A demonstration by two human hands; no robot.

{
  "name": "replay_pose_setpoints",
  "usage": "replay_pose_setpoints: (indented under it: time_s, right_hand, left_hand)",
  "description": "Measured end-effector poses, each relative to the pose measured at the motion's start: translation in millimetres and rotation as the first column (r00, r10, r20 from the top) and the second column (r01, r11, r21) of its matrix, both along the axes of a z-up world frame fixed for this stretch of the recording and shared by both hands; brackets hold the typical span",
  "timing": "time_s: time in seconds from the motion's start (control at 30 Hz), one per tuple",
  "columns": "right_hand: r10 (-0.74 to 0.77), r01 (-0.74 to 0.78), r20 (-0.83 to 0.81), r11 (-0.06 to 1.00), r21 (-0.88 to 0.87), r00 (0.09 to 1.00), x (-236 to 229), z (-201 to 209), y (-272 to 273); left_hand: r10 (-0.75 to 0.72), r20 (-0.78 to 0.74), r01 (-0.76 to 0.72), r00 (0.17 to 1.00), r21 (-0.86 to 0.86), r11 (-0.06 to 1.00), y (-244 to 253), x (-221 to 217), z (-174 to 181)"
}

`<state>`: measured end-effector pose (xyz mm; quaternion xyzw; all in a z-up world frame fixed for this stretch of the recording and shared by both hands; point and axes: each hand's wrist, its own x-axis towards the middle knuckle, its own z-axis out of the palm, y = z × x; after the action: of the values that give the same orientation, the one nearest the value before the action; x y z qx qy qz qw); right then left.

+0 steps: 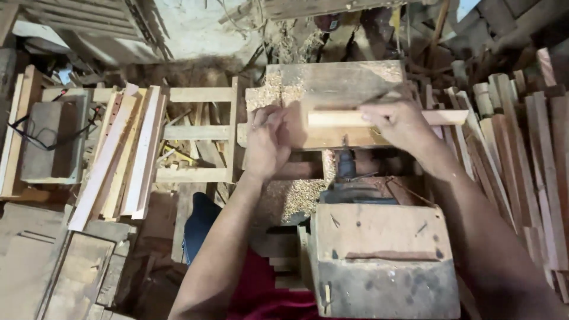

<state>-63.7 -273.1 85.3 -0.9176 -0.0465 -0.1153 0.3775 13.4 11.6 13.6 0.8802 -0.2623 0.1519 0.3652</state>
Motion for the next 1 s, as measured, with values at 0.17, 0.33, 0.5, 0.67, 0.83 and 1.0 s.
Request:
replay_pose_setpoints:
  time_s: [0.17, 0.33, 0.5, 0.67, 0.83, 1.0]
  right_hand:
    - [0.029, 0.023, 0.205, 0.969, -0.247, 0.978, 51, -67, -62]
    - [-0.063, 0.048, -0.188, 0.995, -0.084, 0.98, 7, -30, -25]
    - [0.044, -0.028, 0.224, 0.997, -0.075, 0.974, 1, -52, -34]
    - [-0.008, 0.034, 0.268, 0.995, -0.095, 0.963, 0, -67, -48]
    - [-0.034, 0.058, 0.286, 0.996, -0.074, 0.958, -2, -68, -46]
    - [-0.029, 0.041, 0.296, 0.999, -0.035, 0.955, -3, -74, -57]
  left_hand:
    - [-0.007, 0.053, 0.01, 0.999, -0.051, 0.999, -11, 13, -30]
    - [-0.096, 0.039, 0.097, 0.995, -0.041, 0.994, -37, 4, -18]
    - [-0.242, 0.095, 0.232, 0.966, 0.107, 0.967, -51, 1, -30]
    - [-0.272, 0.067, 0.261, 0.96, 0.142, 0.955, -55, 6, -31]
    - [-0.321, -0.04, 0.323, 0.946, 0.078, 0.943, -63, 5, -28]
    - [-0.305, -0.006, 0.304, 0.952, 0.101, 0.947, -67, 3, -26]
